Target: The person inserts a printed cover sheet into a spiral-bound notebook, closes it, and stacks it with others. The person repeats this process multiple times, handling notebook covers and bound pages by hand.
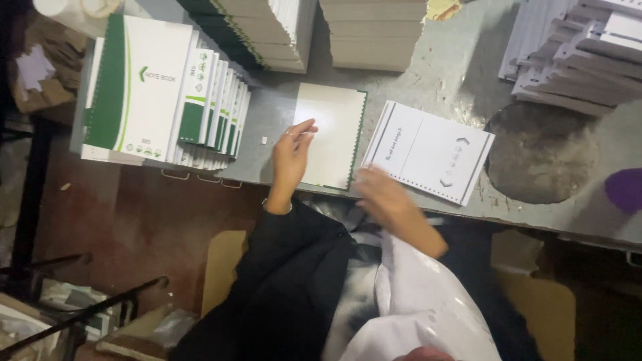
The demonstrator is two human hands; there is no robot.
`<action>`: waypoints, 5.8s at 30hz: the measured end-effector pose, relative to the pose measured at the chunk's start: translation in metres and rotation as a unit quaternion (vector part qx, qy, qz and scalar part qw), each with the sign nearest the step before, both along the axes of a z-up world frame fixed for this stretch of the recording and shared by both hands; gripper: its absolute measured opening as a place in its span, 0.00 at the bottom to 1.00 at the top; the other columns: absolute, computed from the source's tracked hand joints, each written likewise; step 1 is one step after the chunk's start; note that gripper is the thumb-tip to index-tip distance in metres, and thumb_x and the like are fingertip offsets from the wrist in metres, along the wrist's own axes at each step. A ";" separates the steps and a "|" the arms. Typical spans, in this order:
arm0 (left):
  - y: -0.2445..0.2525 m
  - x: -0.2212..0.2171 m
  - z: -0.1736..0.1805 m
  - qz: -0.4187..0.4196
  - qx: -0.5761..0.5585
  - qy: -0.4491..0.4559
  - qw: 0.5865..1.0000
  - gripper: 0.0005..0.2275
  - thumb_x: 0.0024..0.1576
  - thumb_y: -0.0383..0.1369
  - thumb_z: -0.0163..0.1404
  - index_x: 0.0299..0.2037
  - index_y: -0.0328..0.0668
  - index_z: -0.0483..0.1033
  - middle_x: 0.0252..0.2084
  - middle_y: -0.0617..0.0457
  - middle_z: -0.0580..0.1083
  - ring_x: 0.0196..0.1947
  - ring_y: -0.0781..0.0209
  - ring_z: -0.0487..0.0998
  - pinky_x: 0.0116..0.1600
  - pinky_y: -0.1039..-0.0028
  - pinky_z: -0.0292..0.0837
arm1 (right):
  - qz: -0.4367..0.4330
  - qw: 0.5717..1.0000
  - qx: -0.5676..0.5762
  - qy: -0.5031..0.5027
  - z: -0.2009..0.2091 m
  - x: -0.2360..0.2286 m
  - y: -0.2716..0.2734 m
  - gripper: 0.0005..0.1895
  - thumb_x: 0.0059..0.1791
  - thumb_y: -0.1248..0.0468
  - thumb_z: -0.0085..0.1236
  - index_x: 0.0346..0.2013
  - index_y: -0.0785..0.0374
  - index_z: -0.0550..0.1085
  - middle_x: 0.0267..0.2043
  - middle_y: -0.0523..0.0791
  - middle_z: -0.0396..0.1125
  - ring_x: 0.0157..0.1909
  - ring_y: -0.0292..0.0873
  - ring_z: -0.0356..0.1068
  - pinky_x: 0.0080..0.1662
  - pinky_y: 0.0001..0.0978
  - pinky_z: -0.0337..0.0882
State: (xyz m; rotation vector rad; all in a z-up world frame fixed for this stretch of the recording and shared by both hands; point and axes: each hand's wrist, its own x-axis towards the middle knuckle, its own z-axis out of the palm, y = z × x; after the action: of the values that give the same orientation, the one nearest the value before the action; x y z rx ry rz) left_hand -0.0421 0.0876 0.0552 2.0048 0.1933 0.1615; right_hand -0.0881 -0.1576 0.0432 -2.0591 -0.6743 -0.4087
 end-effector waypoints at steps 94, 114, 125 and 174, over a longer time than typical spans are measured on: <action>-0.084 0.019 -0.075 -0.074 0.004 0.008 0.997 0.12 0.60 0.33 0.59 0.51 0.37 0.81 0.37 0.44 0.78 0.34 0.56 0.82 0.36 0.74 0.79 | -0.290 0.950 -0.026 0.110 -0.054 0.009 -0.120 0.28 0.56 0.75 0.56 0.70 0.76 0.61 0.71 0.64 0.57 0.74 0.67 0.50 0.71 0.61 0.44; -0.090 -0.006 -0.021 -0.031 -0.150 0.120 0.981 0.25 0.55 0.25 0.60 0.63 0.24 0.67 0.56 0.30 0.75 0.56 0.41 0.77 0.60 0.66 0.78 | -0.330 0.929 0.020 0.165 -0.036 -0.041 -0.110 0.30 0.56 0.73 0.50 0.73 0.73 0.58 0.61 0.59 0.69 0.63 0.63 0.66 0.64 0.58 0.62; -0.094 -0.006 -0.037 -0.036 -0.085 0.075 0.993 0.22 0.52 0.23 0.63 0.58 0.32 0.75 0.52 0.32 0.77 0.52 0.41 0.80 0.56 0.66 0.81 | -0.348 0.929 -0.004 0.122 -0.062 -0.040 -0.117 0.26 0.53 0.73 0.61 0.67 0.66 0.72 0.52 0.59 0.70 0.58 0.63 0.70 0.56 0.51 0.69; -0.066 -0.072 -0.022 -0.051 -0.111 0.148 0.981 0.21 0.65 0.29 0.49 0.67 0.27 0.64 0.60 0.38 0.74 0.61 0.44 0.74 0.63 0.61 0.73 | -0.323 0.887 0.162 0.288 -0.053 -0.080 -0.132 0.18 0.56 0.76 0.56 0.62 0.73 0.72 0.53 0.65 0.70 0.54 0.58 0.72 0.51 0.44 0.77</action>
State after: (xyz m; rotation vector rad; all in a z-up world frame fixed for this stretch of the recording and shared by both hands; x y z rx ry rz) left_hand -0.1145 0.0214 0.0331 1.8042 0.2843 -0.2169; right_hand -0.1685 -0.2901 -0.0102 -1.8895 0.4326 -0.2270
